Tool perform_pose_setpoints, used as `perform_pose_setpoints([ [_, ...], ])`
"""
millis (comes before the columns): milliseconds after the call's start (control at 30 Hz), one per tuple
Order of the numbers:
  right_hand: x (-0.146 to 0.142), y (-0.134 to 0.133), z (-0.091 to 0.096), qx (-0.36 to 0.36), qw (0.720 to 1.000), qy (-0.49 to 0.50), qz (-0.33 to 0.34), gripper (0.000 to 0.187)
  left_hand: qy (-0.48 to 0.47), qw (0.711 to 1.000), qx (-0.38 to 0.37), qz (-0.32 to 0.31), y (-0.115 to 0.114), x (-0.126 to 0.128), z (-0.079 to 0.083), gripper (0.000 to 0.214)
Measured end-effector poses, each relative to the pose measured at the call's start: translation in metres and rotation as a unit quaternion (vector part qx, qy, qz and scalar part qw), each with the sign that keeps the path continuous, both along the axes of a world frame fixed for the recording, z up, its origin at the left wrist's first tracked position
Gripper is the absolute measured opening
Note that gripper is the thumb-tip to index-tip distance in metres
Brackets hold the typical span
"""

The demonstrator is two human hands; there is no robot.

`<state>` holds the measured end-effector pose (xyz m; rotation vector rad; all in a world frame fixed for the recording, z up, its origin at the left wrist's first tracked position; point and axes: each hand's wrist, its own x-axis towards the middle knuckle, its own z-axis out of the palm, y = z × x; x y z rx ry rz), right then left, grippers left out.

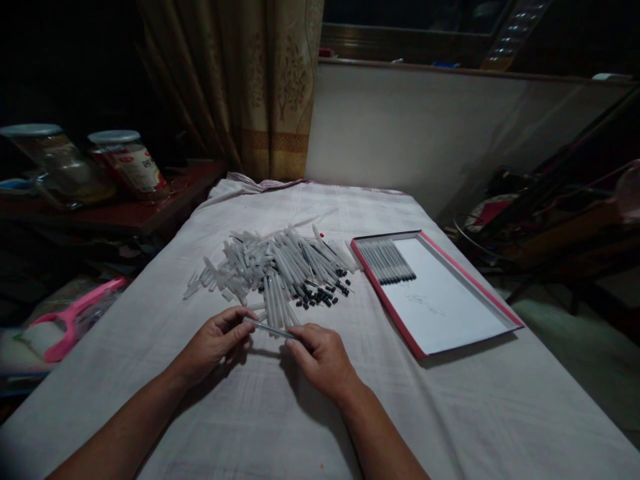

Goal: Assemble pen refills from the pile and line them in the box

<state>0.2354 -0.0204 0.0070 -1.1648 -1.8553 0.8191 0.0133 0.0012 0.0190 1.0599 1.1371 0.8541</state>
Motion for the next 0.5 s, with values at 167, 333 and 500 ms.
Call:
perform_pose_setpoints([
  [167, 0.0005, -0.0007, -0.0001, -0.001, 1.0, -0.004, 0.003, 0.023, -0.016, 1.0, 0.01, 0.001, 0.0009, -0.0003, 0.0002, 0.035],
  [333, -0.0018, -0.0005, 0.0, 0.002, 1.0, 0.006, 0.016, 0.025, -0.022, 1.0, 0.01, 0.0, 0.0012, 0.0016, -0.0038, 0.032],
  [500, -0.0057, -0.0008, -0.0049, 0.003, 1.0, 0.012, 0.009, 0.026, -0.024, 1.0, 0.0, 0.014, 0.0, 0.0032, -0.0042, 0.034],
])
